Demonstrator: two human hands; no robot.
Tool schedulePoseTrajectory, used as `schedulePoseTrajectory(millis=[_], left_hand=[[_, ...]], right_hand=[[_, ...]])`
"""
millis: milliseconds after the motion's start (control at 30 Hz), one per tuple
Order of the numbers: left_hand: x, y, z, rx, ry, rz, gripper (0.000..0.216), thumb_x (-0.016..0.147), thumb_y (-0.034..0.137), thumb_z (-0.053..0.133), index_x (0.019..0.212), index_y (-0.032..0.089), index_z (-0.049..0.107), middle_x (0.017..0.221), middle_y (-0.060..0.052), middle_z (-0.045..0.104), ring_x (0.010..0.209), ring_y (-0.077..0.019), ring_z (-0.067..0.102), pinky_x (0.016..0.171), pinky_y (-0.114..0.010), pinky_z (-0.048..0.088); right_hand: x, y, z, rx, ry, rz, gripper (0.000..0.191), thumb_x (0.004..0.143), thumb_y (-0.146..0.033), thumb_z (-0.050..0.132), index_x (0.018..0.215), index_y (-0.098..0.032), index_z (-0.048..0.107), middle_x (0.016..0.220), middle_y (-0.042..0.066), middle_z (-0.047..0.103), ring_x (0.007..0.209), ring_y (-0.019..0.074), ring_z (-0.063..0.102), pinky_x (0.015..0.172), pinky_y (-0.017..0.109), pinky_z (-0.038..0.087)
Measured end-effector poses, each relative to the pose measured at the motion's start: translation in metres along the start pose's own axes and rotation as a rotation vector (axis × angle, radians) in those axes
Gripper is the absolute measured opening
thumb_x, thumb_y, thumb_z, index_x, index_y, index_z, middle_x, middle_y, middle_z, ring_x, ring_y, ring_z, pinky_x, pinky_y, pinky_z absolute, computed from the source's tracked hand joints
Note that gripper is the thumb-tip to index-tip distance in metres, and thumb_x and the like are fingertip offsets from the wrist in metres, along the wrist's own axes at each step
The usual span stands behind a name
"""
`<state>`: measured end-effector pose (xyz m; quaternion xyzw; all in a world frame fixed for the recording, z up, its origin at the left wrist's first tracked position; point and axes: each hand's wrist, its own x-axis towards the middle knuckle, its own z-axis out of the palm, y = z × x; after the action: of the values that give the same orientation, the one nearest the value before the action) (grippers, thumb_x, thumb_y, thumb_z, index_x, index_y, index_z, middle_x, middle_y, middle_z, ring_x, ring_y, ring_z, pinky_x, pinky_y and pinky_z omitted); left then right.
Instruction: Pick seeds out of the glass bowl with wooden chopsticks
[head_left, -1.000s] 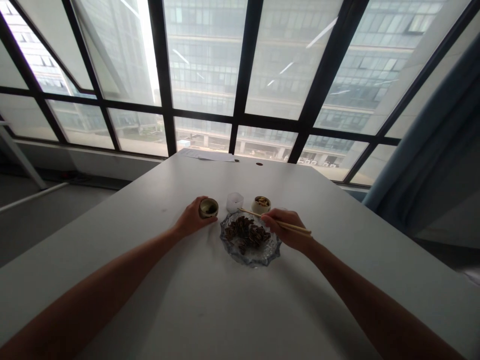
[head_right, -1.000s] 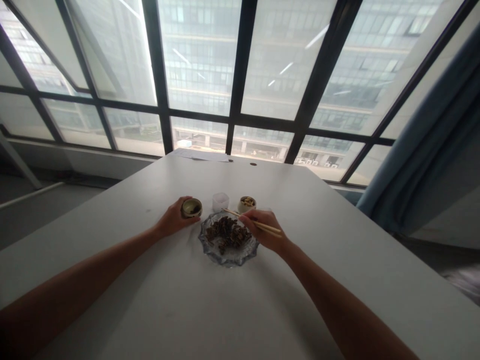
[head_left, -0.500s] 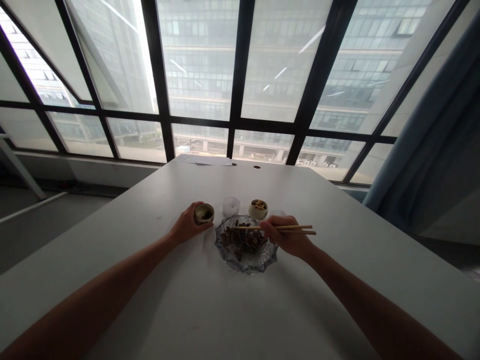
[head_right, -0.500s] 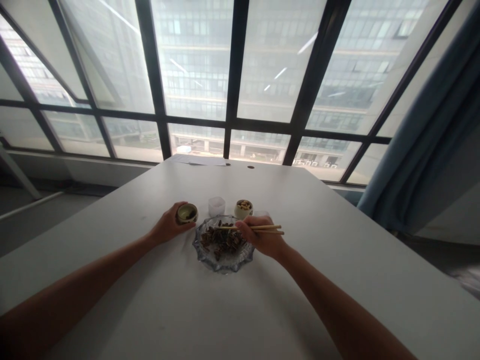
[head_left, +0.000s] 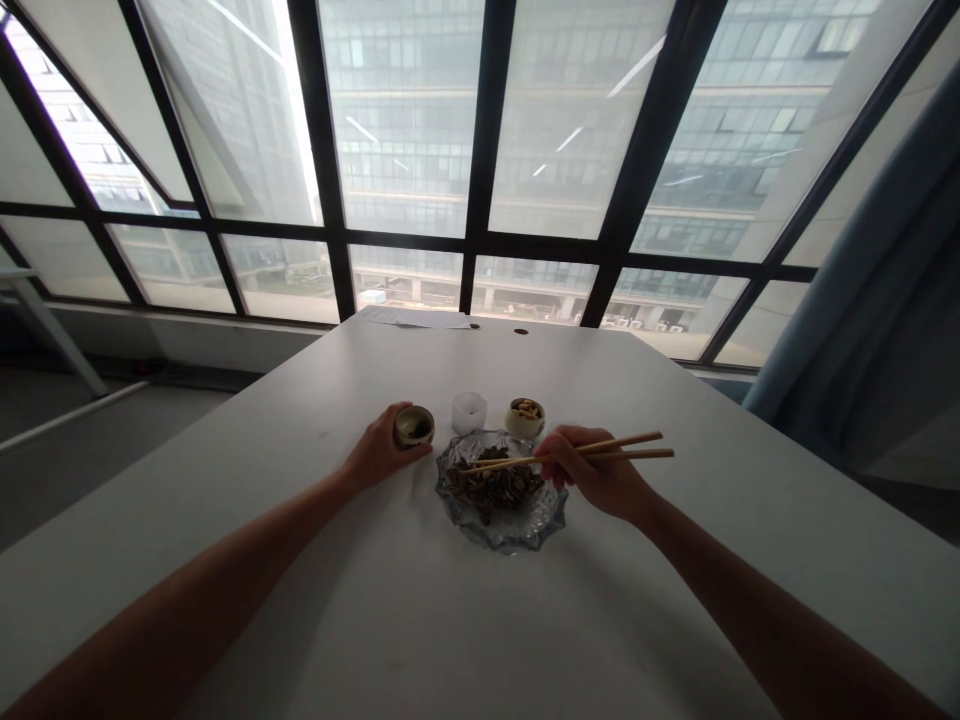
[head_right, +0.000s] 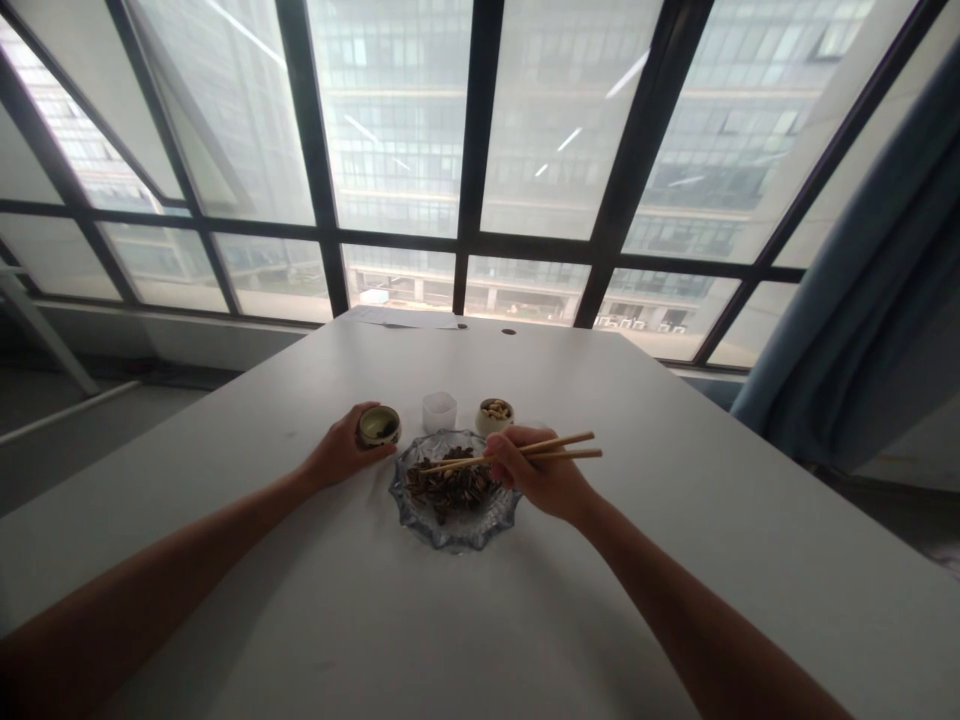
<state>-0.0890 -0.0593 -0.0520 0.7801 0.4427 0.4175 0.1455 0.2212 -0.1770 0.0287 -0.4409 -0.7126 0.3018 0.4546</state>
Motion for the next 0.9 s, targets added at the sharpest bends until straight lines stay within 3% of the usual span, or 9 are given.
schedulePoseTrajectory(millis=[200, 900], left_hand=[[0.000, 0.000, -0.001, 0.003, -0.006, -0.016, 0.073, 0.069, 0.051, 0.077, 0.129, 0.018, 0.052, 0.118, -0.013, 0.069, 0.106, -0.0290, 0.067, 0.094, -0.044, 0.053], [0.000, -0.005, 0.002, -0.013, 0.002, -0.032, 0.071, 0.069, 0.052, 0.077, 0.128, 0.019, 0.053, 0.114, -0.011, 0.071, 0.103, -0.0278, 0.069, 0.093, -0.042, 0.054]], right_hand=[[-0.002, 0.007, 0.009, -0.046, -0.059, -0.045, 0.050, 0.093, -0.057, 0.056, 0.064, -0.017, 0.065, 0.055, 0.004, 0.065, 0.048, 0.0132, 0.058, 0.045, 0.023, 0.045], [-0.006, 0.004, 0.017, -0.274, -0.005, -0.212, 0.047, 0.098, -0.046, 0.051, 0.061, -0.019, 0.062, 0.052, 0.002, 0.063, 0.047, 0.0125, 0.057, 0.049, 0.025, 0.044]])
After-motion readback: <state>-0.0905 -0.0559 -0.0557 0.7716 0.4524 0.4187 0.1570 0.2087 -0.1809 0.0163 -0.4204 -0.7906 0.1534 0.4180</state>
